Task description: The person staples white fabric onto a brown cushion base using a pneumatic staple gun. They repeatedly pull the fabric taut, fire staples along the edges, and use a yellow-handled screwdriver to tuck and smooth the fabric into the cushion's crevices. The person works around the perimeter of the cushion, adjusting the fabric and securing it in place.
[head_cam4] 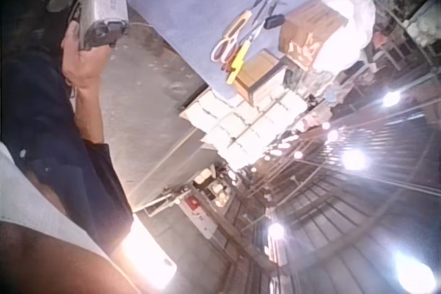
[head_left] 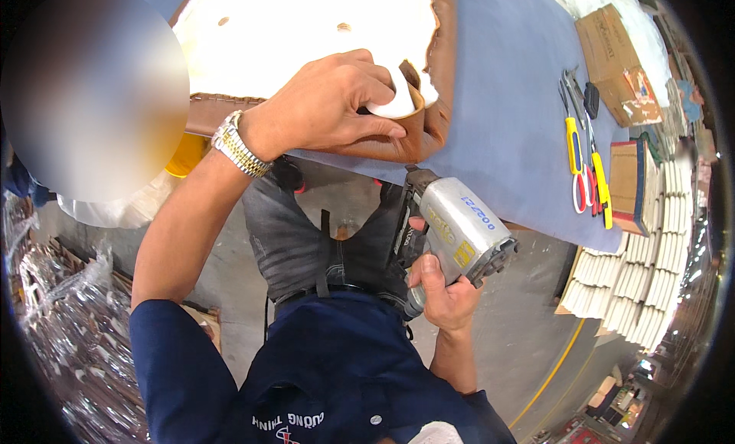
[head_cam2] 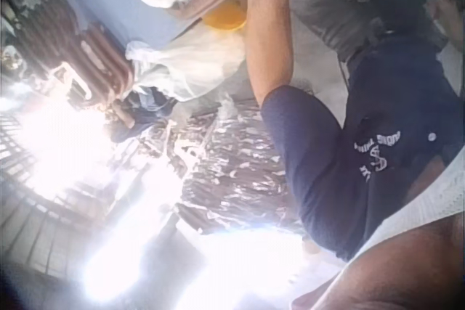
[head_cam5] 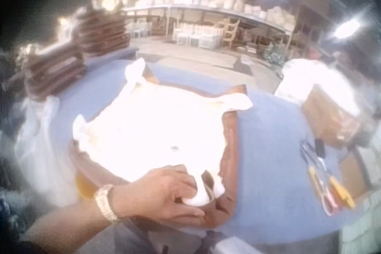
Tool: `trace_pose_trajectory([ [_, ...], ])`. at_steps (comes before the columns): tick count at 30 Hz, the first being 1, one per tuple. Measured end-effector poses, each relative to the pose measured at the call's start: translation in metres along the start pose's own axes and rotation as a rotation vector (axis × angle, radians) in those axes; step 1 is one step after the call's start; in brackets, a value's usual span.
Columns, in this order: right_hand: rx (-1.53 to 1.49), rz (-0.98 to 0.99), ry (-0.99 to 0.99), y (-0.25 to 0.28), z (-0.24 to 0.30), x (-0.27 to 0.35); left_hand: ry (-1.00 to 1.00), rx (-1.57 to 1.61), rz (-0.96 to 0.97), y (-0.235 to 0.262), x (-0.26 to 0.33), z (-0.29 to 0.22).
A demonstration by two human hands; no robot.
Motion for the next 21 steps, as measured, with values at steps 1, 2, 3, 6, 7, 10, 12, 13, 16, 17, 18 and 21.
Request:
trace_pose_trajectory([
  [1,0.023,-0.006,-0.012,-0.001,0.000,-0.003,0.010,-0.013,-0.027,-0.001,0.002,0.001],
  [2,0.047,-0.012,-0.024,-0.002,0.001,-0.006,0.021,-0.025,-0.054,-0.001,0.004,0.003],
  [3,0.062,-0.004,-0.015,-0.004,-0.001,-0.007,0.055,-0.031,-0.050,-0.004,0.007,0.007],
  [6,0.148,0.008,0.013,-0.006,-0.002,-0.013,0.164,-0.008,0.000,-0.010,0.011,0.017],
  [7,0.203,0.003,0.024,-0.007,0.001,-0.015,0.204,0.024,0.043,-0.009,0.010,0.020],
  [10,0.291,-0.006,0.020,-0.010,0.006,-0.016,0.233,0.068,0.063,-0.010,0.009,0.024],
  [12,0.320,-0.001,0.003,-0.012,0.008,-0.015,0.239,0.096,0.059,-0.009,0.008,0.026],
  [13,0.332,0.007,-0.005,-0.013,0.010,-0.015,0.251,0.120,0.068,-0.008,0.007,0.027],
  [16,0.374,0.014,-0.048,-0.021,0.017,-0.020,0.272,0.155,0.084,-0.007,0.007,0.030],
  [17,0.388,0.013,-0.065,-0.024,0.020,-0.022,0.277,0.161,0.089,-0.007,0.008,0.031],
  [18,0.365,-0.047,-0.069,-0.024,0.024,-0.023,0.276,0.159,0.092,-0.008,0.008,0.031],
  [21,0.321,-0.167,-0.079,-0.028,0.032,-0.019,0.264,0.151,0.084,-0.009,0.008,0.032],
])
Point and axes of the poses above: each hand's wrist, its own x-axis away from the middle knuckle, its own y-axis out of the back of the hand, z = x × y, the point moved 8 cm from there along -x, towards the middle knuckle, and after that the axes turned 12 degrees about -y, right-handed, at the moved point
